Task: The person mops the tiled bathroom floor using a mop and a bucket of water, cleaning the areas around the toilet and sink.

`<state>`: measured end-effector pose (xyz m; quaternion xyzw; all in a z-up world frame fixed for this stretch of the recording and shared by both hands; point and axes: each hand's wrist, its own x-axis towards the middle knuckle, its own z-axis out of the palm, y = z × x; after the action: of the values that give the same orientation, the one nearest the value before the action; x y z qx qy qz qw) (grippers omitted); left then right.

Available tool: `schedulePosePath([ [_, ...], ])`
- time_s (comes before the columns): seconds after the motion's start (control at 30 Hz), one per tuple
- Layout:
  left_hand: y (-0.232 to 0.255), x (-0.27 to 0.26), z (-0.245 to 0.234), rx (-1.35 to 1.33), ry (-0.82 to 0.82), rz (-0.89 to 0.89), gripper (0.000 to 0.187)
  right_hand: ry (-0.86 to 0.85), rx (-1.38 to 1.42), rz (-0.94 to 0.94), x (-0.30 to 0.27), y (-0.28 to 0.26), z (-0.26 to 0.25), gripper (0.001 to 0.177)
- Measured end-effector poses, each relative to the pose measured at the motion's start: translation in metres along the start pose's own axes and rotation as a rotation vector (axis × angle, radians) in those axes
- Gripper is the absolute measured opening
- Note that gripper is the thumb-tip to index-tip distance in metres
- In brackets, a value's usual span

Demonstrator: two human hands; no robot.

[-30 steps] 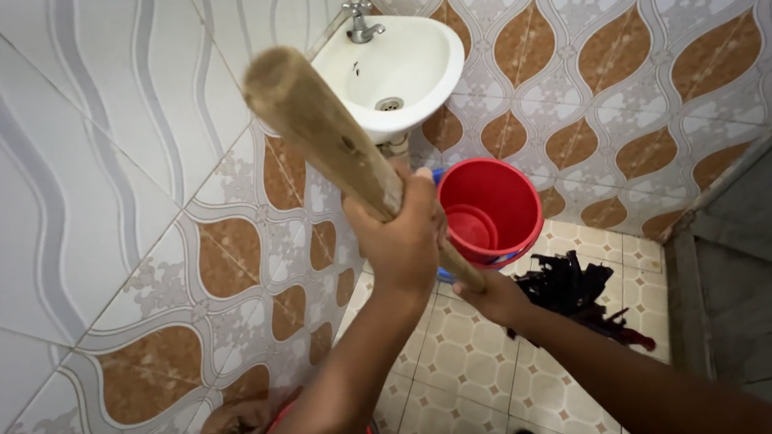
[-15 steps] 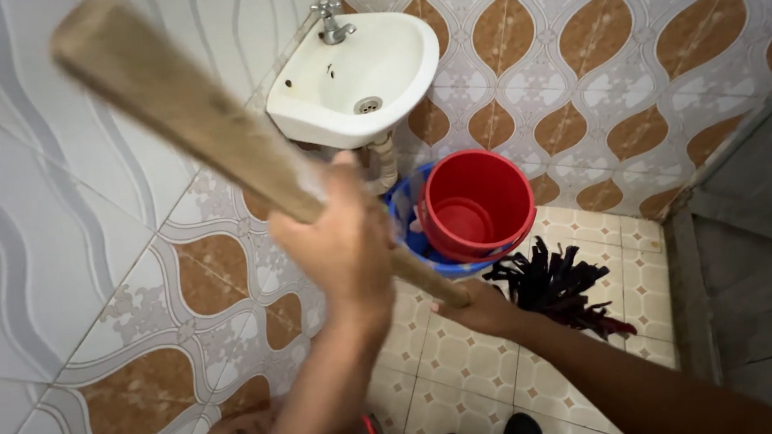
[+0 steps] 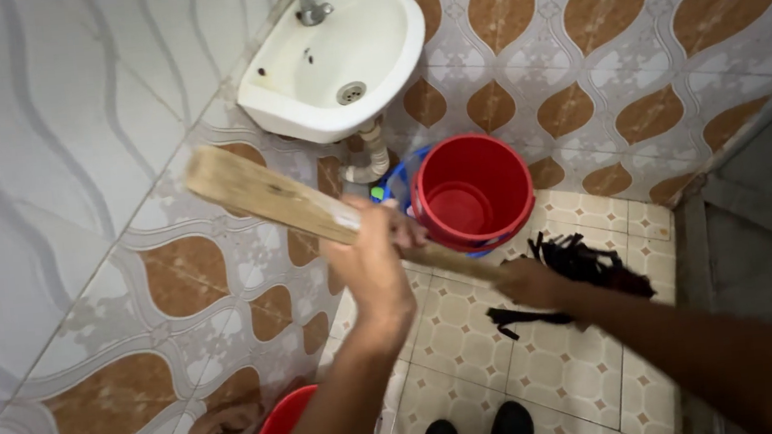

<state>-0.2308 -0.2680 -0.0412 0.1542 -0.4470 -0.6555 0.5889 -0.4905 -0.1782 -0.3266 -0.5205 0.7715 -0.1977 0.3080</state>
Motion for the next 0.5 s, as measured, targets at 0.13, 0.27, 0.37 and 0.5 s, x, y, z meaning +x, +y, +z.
schedulePosePath([
  [0.13,-0.038,-0.004,0.026,-0.082,-0.163,-0.076,0.018,0.044,-0.195,-0.099,0.010,0.048,-0.044,0.028],
  [0.27,-0.057,-0.006,0.052,-0.045,-0.276,-0.217,0.005,-0.041,-0.166,0.098,0.017,0.083,-0.091,0.033],
  [0.37,-0.074,-0.013,0.075,-0.019,-0.302,-0.314,0.010,-0.053,-0.236,0.132,0.018,0.110,-0.121,0.037],
  [0.5,-0.096,-0.022,0.100,0.028,-0.449,-0.360,0.013,-0.010,-0.351,0.084,0.010,0.142,-0.153,0.039],
])
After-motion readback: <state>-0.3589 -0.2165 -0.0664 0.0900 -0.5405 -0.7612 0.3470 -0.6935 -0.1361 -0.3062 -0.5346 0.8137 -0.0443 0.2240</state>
